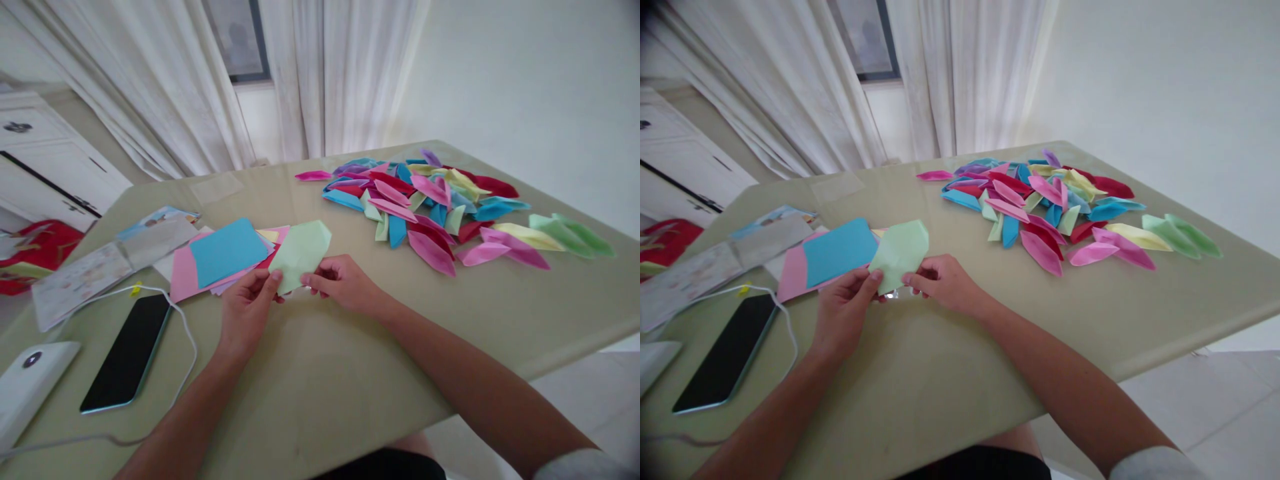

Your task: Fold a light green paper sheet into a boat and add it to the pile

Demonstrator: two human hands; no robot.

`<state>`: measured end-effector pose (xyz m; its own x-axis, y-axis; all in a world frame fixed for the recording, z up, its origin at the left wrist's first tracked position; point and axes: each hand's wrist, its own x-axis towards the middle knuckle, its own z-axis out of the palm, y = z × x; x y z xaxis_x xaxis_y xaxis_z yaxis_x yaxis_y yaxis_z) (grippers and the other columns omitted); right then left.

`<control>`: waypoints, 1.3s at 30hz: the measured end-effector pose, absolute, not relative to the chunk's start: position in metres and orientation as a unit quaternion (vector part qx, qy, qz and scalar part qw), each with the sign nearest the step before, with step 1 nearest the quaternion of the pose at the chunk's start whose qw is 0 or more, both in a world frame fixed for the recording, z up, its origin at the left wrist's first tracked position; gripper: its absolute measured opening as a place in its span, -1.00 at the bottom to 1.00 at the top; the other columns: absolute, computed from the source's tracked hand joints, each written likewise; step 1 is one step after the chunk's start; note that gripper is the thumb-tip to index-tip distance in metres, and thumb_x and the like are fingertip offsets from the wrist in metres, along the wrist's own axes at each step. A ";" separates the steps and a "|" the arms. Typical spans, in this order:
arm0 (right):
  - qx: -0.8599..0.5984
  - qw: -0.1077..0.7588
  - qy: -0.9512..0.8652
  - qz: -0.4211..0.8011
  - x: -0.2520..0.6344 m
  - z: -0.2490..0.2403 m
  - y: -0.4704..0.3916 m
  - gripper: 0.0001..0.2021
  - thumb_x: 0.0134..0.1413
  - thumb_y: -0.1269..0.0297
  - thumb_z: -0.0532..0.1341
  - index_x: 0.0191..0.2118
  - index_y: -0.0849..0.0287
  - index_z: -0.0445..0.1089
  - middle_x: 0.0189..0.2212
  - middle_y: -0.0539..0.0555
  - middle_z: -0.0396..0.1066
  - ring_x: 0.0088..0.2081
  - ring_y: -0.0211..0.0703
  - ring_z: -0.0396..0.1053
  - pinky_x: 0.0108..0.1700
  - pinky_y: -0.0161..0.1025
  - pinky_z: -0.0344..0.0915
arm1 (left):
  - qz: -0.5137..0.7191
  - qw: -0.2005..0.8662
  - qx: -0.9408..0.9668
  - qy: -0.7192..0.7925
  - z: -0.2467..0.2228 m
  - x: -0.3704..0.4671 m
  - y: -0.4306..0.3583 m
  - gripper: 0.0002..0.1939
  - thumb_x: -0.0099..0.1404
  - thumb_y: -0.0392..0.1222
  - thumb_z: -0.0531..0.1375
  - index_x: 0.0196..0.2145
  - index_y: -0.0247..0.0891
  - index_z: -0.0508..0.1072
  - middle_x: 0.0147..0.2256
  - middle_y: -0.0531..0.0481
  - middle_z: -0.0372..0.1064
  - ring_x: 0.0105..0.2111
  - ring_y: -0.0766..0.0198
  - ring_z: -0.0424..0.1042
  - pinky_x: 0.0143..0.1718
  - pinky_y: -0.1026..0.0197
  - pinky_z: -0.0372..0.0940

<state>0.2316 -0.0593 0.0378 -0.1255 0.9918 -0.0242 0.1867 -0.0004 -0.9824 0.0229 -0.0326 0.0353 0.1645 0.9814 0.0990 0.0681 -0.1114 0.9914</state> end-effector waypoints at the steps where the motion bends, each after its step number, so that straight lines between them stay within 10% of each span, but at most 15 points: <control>1: -0.517 0.416 -0.575 0.478 0.232 0.038 -0.059 -0.63 0.19 0.00 0.39 -0.44 0.23 0.50 -0.57 -0.01 0.45 -0.52 -0.28 0.35 -0.45 -0.33 0.22 | 0.457 0.502 0.581 0.449 0.036 0.023 -0.033 -0.67 0.24 0.08 0.44 -0.32 -0.27 0.60 -0.43 0.01 0.58 -0.48 0.27 0.51 -0.45 0.28 0.43; 22: -0.538 0.382 -0.632 0.406 0.235 0.040 -0.061 -0.54 0.32 -0.03 0.30 -0.49 0.24 0.50 -0.63 -0.04 0.34 -0.55 -0.30 0.24 -0.43 -0.30 0.08 | 0.438 0.522 0.606 0.409 0.038 0.024 -0.033 -0.61 0.31 0.13 0.39 -0.10 -0.24 0.61 -0.25 -0.07 0.63 -0.29 0.17 0.59 -0.24 0.19 0.49; 30: -0.537 0.456 -0.600 0.379 0.235 0.043 -0.061 -0.58 0.32 -0.05 0.29 -0.43 0.18 0.39 -0.57 -0.09 0.26 -0.48 -0.29 0.19 -0.42 -0.30 0.05 | 0.420 0.512 0.614 0.430 0.037 0.022 -0.032 -0.65 0.29 0.12 0.40 -0.25 -0.25 0.60 -0.36 -0.04 0.59 -0.44 0.24 0.50 -0.46 0.29 0.34; 34: -0.529 0.439 -0.611 0.392 0.235 0.045 -0.061 -0.56 0.36 -0.03 0.25 -0.47 0.19 0.41 -0.59 -0.08 0.25 -0.50 -0.29 0.19 -0.43 -0.29 0.07 | 0.449 0.494 0.618 0.416 0.031 0.022 -0.032 -0.52 0.23 0.07 0.46 0.01 -0.22 0.58 -0.21 -0.09 0.64 -0.30 0.15 0.60 -0.31 0.21 0.47; 39: -0.481 0.482 -0.584 0.441 0.233 0.045 -0.063 -0.69 0.32 0.01 0.31 -0.05 0.16 0.54 -0.43 -0.05 0.38 -0.44 -0.26 0.32 -0.38 -0.30 0.23 | 0.449 0.421 0.672 0.413 0.026 0.019 -0.031 -0.59 0.34 0.03 0.38 0.07 -0.17 0.63 -0.01 -0.14 0.64 -0.08 0.04 0.62 -0.02 0.05 0.50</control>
